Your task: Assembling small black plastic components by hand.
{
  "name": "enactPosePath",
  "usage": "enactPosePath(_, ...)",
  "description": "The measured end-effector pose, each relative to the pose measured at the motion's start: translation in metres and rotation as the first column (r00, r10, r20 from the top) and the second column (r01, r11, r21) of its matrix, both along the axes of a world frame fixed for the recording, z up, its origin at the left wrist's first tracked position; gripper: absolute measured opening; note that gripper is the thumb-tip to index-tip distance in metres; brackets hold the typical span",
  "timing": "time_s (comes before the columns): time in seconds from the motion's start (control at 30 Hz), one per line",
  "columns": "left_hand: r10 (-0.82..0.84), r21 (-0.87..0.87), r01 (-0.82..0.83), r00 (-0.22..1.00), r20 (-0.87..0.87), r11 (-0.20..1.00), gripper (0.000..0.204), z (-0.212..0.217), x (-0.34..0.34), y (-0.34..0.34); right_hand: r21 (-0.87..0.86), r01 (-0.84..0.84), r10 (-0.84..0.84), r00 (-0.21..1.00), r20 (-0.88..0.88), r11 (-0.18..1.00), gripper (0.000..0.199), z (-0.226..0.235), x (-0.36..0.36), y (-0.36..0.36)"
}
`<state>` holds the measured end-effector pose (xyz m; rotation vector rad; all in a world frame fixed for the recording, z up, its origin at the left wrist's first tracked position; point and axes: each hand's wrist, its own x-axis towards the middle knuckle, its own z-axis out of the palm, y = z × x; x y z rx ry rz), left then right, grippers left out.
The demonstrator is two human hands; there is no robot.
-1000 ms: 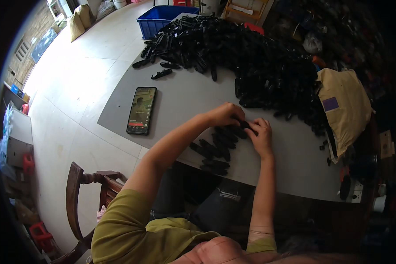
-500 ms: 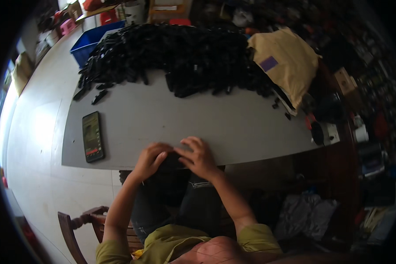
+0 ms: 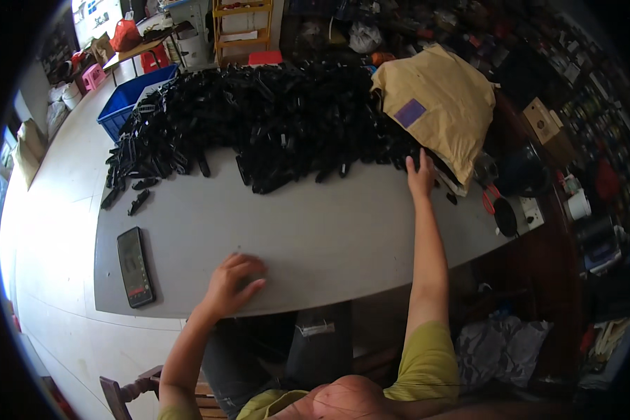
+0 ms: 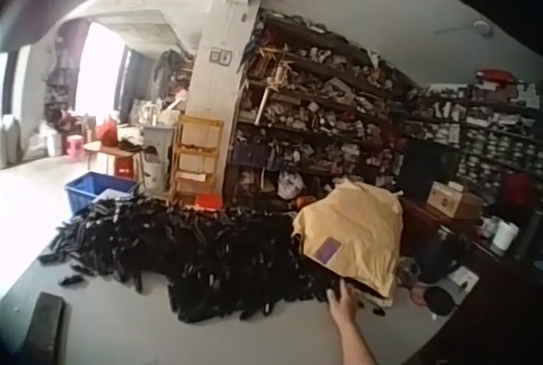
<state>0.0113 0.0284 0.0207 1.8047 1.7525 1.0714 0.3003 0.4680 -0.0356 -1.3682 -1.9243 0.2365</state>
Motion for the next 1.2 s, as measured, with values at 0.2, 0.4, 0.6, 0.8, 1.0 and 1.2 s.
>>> enactPosePath(0.2,0.174,0.223,-0.070,0.856,-0.487,0.972,0.080,-0.002,-0.015,0.156,-0.200,0.043,-0.015,0.990,0.143,0.979,0.073,0.019,-0.067,0.012)
enactPosePath(0.4,0.278,0.196,-0.199,0.747,-0.605,0.960,0.098,0.000,0.006,0.249,-0.131,-0.099,0.126,0.969,0.212,0.986,0.065,0.015,-0.130,-0.016)
enactPosePath(0.6,0.272,0.127,-0.246,0.757,-0.593,0.961,0.099,-0.006,0.014,0.236,-0.063,-0.168,0.177,0.970,0.168,0.984,0.064,0.012,-0.149,-0.053)
enactPosePath(0.8,0.299,0.151,-0.259,0.775,-0.557,0.954,0.097,-0.010,0.007,0.179,0.072,-0.221,0.205,0.962,0.181,0.973,0.055,0.002,-0.165,-0.111)
enactPosePath(1.0,0.282,0.116,-0.263,0.786,-0.551,0.958,0.096,-0.009,-0.008,0.101,0.169,-0.258,0.236,0.962,0.141,0.951,0.046,0.001,-0.184,-0.197)
enactPosePath(1.2,0.250,0.106,-0.230,0.805,-0.537,0.967,0.095,-0.006,-0.031,0.032,0.150,-0.251,0.233,0.964,0.128,0.956,0.047,0.008,-0.196,-0.278)
